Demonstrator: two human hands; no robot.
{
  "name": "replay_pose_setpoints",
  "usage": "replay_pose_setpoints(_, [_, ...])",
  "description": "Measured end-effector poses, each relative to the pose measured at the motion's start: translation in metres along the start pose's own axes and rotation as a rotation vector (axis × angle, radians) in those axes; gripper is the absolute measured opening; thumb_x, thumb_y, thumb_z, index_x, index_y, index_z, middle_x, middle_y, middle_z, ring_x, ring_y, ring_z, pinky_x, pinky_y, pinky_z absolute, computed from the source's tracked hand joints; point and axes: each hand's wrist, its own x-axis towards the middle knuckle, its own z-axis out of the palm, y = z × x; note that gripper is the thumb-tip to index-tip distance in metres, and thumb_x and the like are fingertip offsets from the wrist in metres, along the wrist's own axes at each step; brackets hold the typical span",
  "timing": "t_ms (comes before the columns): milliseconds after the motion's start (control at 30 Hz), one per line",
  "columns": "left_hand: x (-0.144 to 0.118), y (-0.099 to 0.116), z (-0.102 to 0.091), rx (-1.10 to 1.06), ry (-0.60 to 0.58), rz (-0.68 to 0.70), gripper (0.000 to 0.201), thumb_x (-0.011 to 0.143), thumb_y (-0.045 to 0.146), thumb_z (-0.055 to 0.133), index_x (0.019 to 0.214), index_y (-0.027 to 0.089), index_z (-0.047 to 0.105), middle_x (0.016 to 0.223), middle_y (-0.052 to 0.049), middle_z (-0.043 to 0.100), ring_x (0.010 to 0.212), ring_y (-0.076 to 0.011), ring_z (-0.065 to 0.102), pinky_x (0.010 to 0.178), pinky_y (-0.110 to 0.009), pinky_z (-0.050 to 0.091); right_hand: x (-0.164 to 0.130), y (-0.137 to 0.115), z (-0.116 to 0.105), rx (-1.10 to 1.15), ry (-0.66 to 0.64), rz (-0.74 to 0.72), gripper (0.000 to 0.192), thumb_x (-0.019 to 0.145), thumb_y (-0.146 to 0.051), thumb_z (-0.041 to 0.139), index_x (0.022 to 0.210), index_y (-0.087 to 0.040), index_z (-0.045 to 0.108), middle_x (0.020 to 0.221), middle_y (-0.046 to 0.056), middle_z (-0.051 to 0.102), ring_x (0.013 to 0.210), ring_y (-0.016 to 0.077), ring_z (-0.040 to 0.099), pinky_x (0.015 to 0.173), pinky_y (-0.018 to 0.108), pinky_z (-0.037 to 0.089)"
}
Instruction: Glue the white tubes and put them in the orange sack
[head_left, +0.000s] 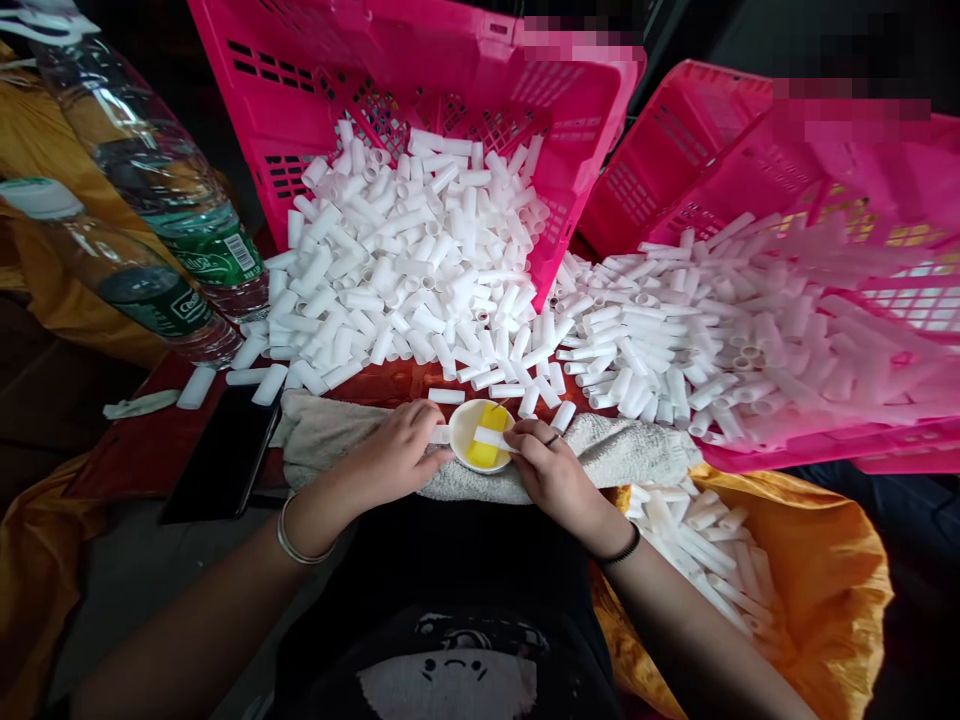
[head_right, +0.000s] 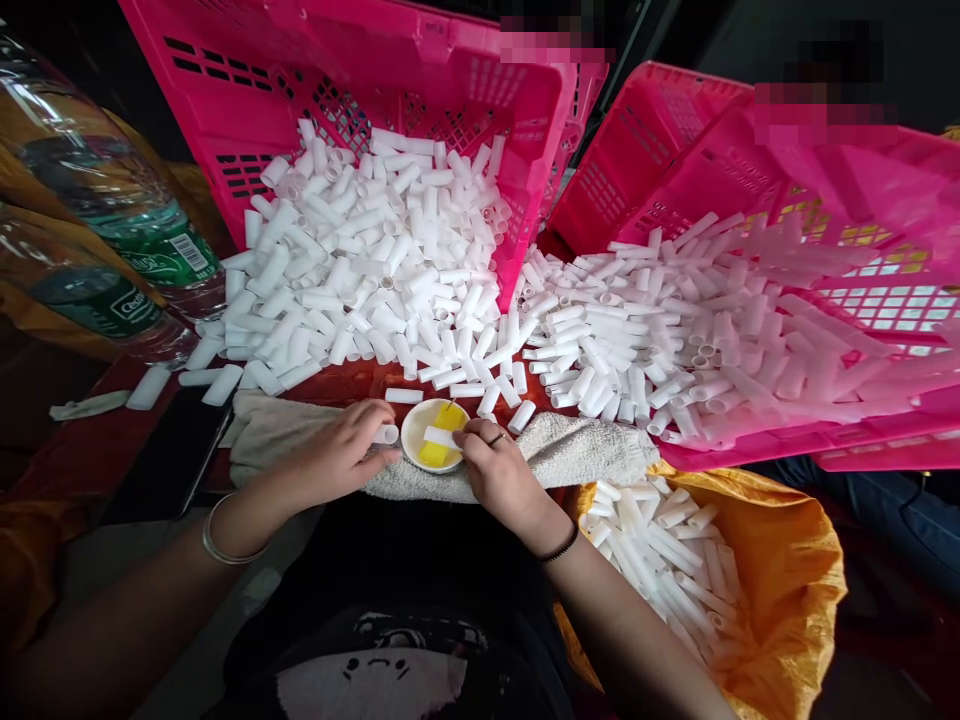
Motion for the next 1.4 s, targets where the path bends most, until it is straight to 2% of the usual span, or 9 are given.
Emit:
replay_pose_setpoints(133, [0.017, -0.002, 0.019, -0.086, 0.032, 0.083, 0.081, 0.063, 0.051, 0.087, 0.125, 0.018, 0.047, 0.137, -0.021, 0.051, 0.13, -0.0383, 0.051, 0.108, -0.053, 0.045, -0.003, -0.005, 0.0, 0.11, -0.002, 0.222, 0.022, 0.095, -0.028, 0.054, 0.115, -0.019, 0.06, 0.097, 0.009, 0.069, 0.08, 0.0194, 0.067, 0.071, 0.035, 0.06])
replay_pose_setpoints(267, [0.025, -0.006, 0.031, -0.139, 0.059, 0.07, 0.096, 0.056, 0.043, 0.093, 0.134, 0.016, 0.043, 0.137, -0.023, 0.053, 0.128, -0.0392, 0.054, 0.109, -0.054, 0.045, -0.008, -0.005, 0.003, 0.046, 0.037, 0.018, 0.015, 0.094, -0.02, 0.052, 0.103, -0.021, 0.064, 0.109, 0.011, 0.065, 0.101, 0.0229, 0.065, 0.086, 0.04, 0.058])
replay_pose_setpoints(467, [0.024, -0.006, 0.03, -0.188, 0.08, 0.048, 0.087, 0.06, 0.039, 0.091, 0.132, 0.018, 0.046, 0.136, -0.02, 0.055, 0.126, -0.036, 0.056, 0.107, -0.052, 0.047, -0.012, -0.007, 0.007, 0.172, 0.038, 0.222, 0.021, 0.096, -0.03, 0.053, 0.113, -0.021, 0.061, 0.098, 0.009, 0.069, 0.088, 0.0214, 0.069, 0.077, 0.038, 0.06])
replay_pose_setpoints(633, [0.024, -0.006, 0.031, -0.195, 0.098, 0.03, 0.083, 0.058, 0.038, 0.092, 0.126, 0.018, 0.049, 0.132, -0.018, 0.059, 0.123, -0.0347, 0.058, 0.106, -0.052, 0.048, -0.012, -0.007, 0.01, 0.04, 0.071, -0.026, 0.014, 0.094, -0.019, 0.052, 0.101, -0.022, 0.063, 0.109, 0.013, 0.063, 0.102, 0.0234, 0.063, 0.086, 0.041, 0.057])
replay_pose_setpoints(833, [0.023, -0.005, 0.032, -0.192, 0.105, 0.001, 0.084, 0.057, 0.039, 0.093, 0.125, 0.019, 0.049, 0.131, -0.018, 0.059, 0.122, -0.0352, 0.058, 0.106, -0.051, 0.048, -0.011, -0.008, 0.011, 0.211, 0.08, 0.252, 0.016, 0.095, -0.03, 0.055, 0.108, -0.022, 0.058, 0.094, 0.008, 0.067, 0.083, 0.0197, 0.067, 0.073, 0.035, 0.059])
replay_pose_setpoints(967, [0.023, -0.003, 0.031, -0.181, 0.117, 0.014, 0.083, 0.056, 0.038, 0.093, 0.124, 0.018, 0.048, 0.129, -0.017, 0.059, 0.121, -0.0347, 0.058, 0.105, -0.05, 0.048, -0.014, -0.009, 0.013, 0.091, 0.122, 0.077, 0.01, 0.093, -0.025, 0.055, 0.1, -0.023, 0.061, 0.108, 0.012, 0.064, 0.103, 0.024, 0.064, 0.085, 0.041, 0.057])
replay_pose_setpoints(1133, [0.023, -0.003, 0.031, -0.159, 0.116, 0.007, 0.083, 0.057, 0.04, 0.092, 0.123, 0.019, 0.047, 0.127, -0.017, 0.06, 0.119, -0.0348, 0.059, 0.104, -0.05, 0.049, -0.018, -0.007, 0.014, 0.175, 0.132, 0.209, 0.012, 0.094, -0.027, 0.057, 0.105, -0.022, 0.057, 0.094, 0.007, 0.067, 0.081, 0.0197, 0.067, 0.067, 0.033, 0.059])
replay_pose_setpoints(1233, [0.022, -0.004, 0.031, -0.135, 0.129, 0.06, 0.084, 0.057, 0.043, 0.092, 0.123, 0.018, 0.046, 0.126, -0.018, 0.058, 0.12, -0.036, 0.058, 0.104, -0.051, 0.048, -0.02, -0.003, 0.013, -0.023, 0.159, -0.041, 0.01, 0.092, -0.016, 0.055, 0.097, -0.023, 0.06, 0.103, 0.009, 0.067, 0.094, 0.0217, 0.066, 0.079, 0.038, 0.059])
replay_pose_setpoints(1400, [0.022, -0.002, 0.02, 0.022, 0.232, 0.201, 0.034, 0.091, 0.034, 0.058, 0.116, 0.013, 0.047, 0.121, -0.021, 0.057, 0.118, -0.0336, 0.056, 0.1, -0.051, 0.05, -0.016, -0.011, 0.006, 0.236, 0.323, 0.017, 0.015, 0.09, -0.019, 0.063, 0.103, -0.025, 0.058, 0.106, 0.007, 0.065, 0.097, 0.0197, 0.066, 0.081, 0.036, 0.058])
